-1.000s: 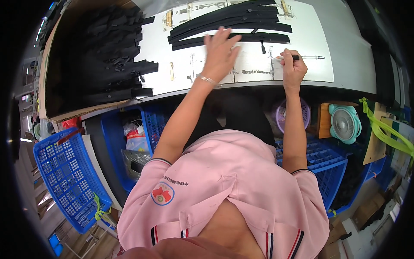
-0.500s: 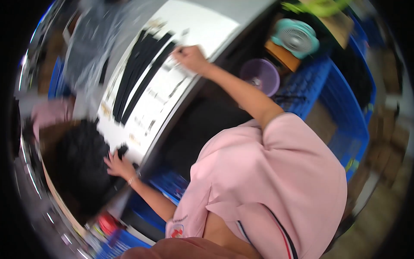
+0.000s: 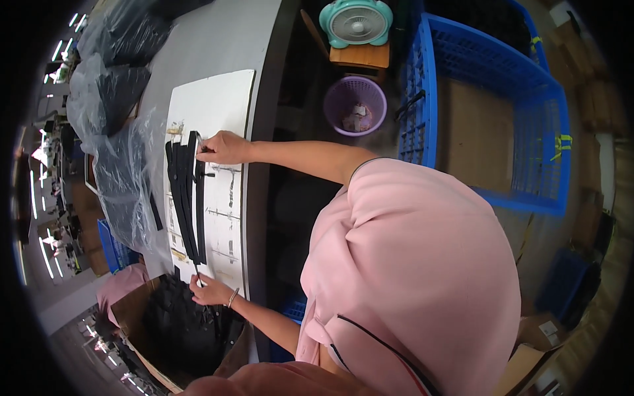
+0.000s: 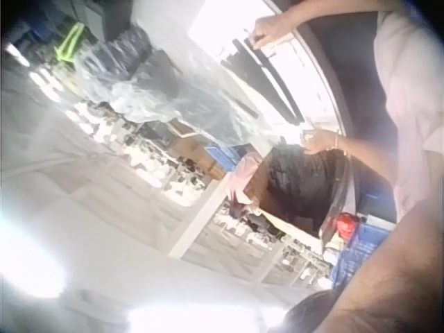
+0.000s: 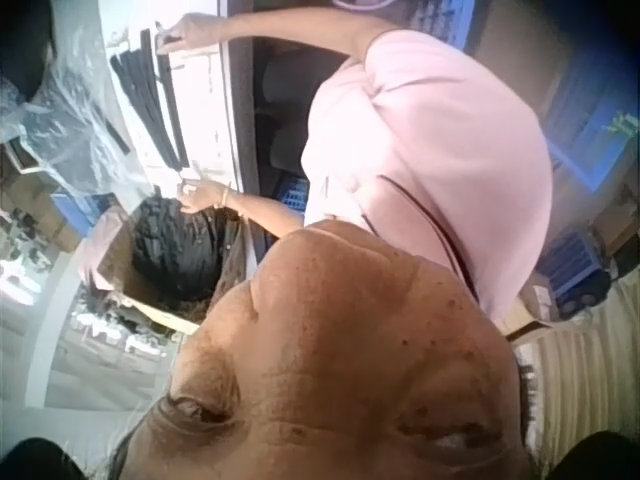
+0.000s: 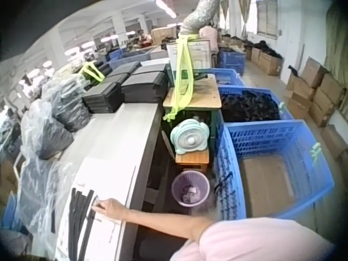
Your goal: Marking zipper components with a pen at a manufacturing workstation.
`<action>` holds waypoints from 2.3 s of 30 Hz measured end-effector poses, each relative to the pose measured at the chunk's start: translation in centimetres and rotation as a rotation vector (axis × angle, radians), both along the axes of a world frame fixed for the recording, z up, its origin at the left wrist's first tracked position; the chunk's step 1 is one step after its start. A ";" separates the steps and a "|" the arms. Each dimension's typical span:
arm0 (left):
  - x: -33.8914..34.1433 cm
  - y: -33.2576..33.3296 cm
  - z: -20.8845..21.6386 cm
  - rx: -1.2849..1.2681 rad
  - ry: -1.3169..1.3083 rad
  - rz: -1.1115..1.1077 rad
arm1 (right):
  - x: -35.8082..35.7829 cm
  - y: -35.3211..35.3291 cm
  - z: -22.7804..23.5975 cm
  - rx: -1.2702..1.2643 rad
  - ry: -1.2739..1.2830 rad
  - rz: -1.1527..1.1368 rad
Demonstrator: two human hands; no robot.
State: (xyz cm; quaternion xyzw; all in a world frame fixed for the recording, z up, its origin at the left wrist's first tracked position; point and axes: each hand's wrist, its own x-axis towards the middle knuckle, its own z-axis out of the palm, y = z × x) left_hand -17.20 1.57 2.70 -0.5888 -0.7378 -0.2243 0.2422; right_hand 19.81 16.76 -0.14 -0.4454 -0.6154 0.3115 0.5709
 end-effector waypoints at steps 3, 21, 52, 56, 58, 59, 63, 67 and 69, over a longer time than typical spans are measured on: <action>7.5 1.8 0.6 0.024 -0.222 -0.094 | 0.4 0.2 -0.2 0.065 -0.035 -0.028; 19.7 1.7 -3.0 -0.278 -0.379 -0.564 | -1.1 -7.4 -2.2 0.553 -0.821 -0.072; 10.8 -5.7 -3.8 -0.133 -0.370 -0.040 | 4.2 -4.9 -2.1 0.403 -0.744 -0.102; 10.9 -5.7 -4.0 -0.131 -0.364 -0.035 | 1.8 -5.9 0.7 0.378 -0.644 -0.065; 10.8 -5.8 -3.9 -0.131 -0.358 -0.023 | -1.3 -6.9 2.6 0.279 -0.505 0.083; 10.7 -5.9 -3.9 -0.131 -0.344 -0.018 | -3.1 -7.6 3.4 0.125 -0.380 0.194; 10.8 -5.7 -3.8 -0.109 -0.376 -0.018 | -9.2 -9.0 4.7 -0.147 -0.165 0.451; 10.7 -5.7 -3.8 -0.108 -0.410 -0.022 | -14.3 -8.8 4.3 -0.257 -0.085 0.575; 10.8 -5.6 -3.6 -0.099 -0.414 -0.027 | -15.8 -8.6 3.5 -0.298 -0.044 0.557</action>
